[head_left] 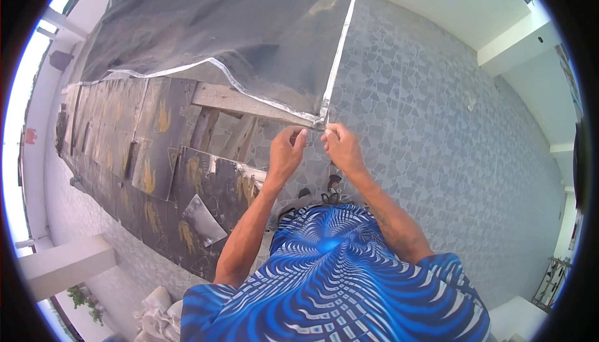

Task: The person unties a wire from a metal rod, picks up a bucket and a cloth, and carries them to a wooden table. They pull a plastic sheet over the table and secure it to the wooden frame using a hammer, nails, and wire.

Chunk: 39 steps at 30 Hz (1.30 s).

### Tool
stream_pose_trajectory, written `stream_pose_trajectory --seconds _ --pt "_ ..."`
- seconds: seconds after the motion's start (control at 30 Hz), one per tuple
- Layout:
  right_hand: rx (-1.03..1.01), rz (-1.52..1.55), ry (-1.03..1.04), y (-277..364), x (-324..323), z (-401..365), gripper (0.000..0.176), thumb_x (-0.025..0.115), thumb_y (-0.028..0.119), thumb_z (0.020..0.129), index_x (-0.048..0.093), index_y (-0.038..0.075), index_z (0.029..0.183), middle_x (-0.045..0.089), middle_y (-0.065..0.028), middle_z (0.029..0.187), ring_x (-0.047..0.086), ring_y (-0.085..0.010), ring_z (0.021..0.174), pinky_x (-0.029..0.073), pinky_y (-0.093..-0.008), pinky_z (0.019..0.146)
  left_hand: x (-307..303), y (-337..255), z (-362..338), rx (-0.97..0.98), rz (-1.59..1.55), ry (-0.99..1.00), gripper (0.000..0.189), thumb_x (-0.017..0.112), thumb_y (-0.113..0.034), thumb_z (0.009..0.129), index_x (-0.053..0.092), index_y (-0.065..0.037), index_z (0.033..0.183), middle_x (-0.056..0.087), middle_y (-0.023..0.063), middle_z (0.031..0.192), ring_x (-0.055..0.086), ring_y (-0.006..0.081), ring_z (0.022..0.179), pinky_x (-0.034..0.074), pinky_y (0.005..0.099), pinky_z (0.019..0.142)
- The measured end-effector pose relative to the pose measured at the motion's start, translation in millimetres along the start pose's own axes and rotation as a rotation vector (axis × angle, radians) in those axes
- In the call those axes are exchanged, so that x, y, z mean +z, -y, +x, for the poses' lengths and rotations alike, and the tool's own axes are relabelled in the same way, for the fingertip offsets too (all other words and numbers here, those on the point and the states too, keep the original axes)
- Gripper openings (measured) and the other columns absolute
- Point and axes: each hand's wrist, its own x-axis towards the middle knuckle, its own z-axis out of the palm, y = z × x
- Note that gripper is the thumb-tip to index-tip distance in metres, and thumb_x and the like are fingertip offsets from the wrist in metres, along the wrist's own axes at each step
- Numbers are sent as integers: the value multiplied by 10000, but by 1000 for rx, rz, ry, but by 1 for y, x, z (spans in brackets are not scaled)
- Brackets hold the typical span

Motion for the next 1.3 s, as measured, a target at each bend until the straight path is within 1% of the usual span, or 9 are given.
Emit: stream_pose_trajectory --seconds 0.1,0.2,0.3,0.4,0.6,0.7,1.1,1.2,1.3 --pt "-18 -54 14 -3 -5 -1 232 531 153 973 640 -4 1104 671 -36 841 577 -86 660 482 -248 616 -3 -12 0 435 459 -127 360 669 -170 896 625 -48 1231 631 124 1233 608 264 1128 490 367 906" --pt "9 -34 35 -2 -14 -2 228 521 149 975 646 3 1097 662 -27 826 567 -80 655 474 -251 616 3 -26 4 733 691 -156 524 714 -113 821 577 -84 1326 508 103 1417 470 303 1304 405 422 1041" --pt "18 -34 78 0 -28 4 227 520 153 975 651 7 1090 650 -17 813 558 -75 653 465 -252 607 10 -12 10 705 744 -82 586 721 -124 816 540 -95 1373 491 78 1440 419 298 1356 349 442 1091" --pt "27 -59 54 -3 -42 13 226 518 138 944 648 -4 1063 659 -24 760 534 -82 617 438 -270 579 13 -9 10 690 763 -95 575 722 -133 817 547 -95 1363 501 76 1430 434 303 1343 354 446 1087" --pt "32 -128 -50 -33 -57 25 232 509 154 946 657 1 1038 683 -34 778 589 -100 652 463 -283 616 15 -8 10 679 765 -104 573 721 -138 820 546 -100 1363 504 73 1428 438 291 1342 345 453 1092" --pt "54 -207 -34 -38 -60 23 247 515 175 951 648 0 1061 691 -43 789 615 -115 669 480 -294 639 16 -9 10 675 777 -116 568 727 -134 816 552 -105 1356 509 69 1423 442 282 1339 345 445 1086" --pt "156 -118 -39 -55 -60 19 294 504 192 975 641 -16 1132 720 -104 845 702 -160 750 525 -319 694 18 -6 17 709 734 -126 549 773 -125 771 576 -111 1284 542 53 1391 479 270 1310 355 425 1043" --pt "168 -190 7 -55 -62 13 333 535 234 953 641 -17 1144 725 -122 863 715 -211 764 534 -350 714 18 -11 16 703 737 -125 536 767 -125 776 577 -108 1277 547 58 1384 480 275 1308 356 431 1042" --pt "179 -369 152 -81 -62 9 379 565 217 925 616 -28 1209 718 -177 964 713 -217 839 540 -377 773 18 -14 18 713 756 -116 526 756 -144 783 575 -105 1276 551 72 1372 482 291 1301 354 438 1045"
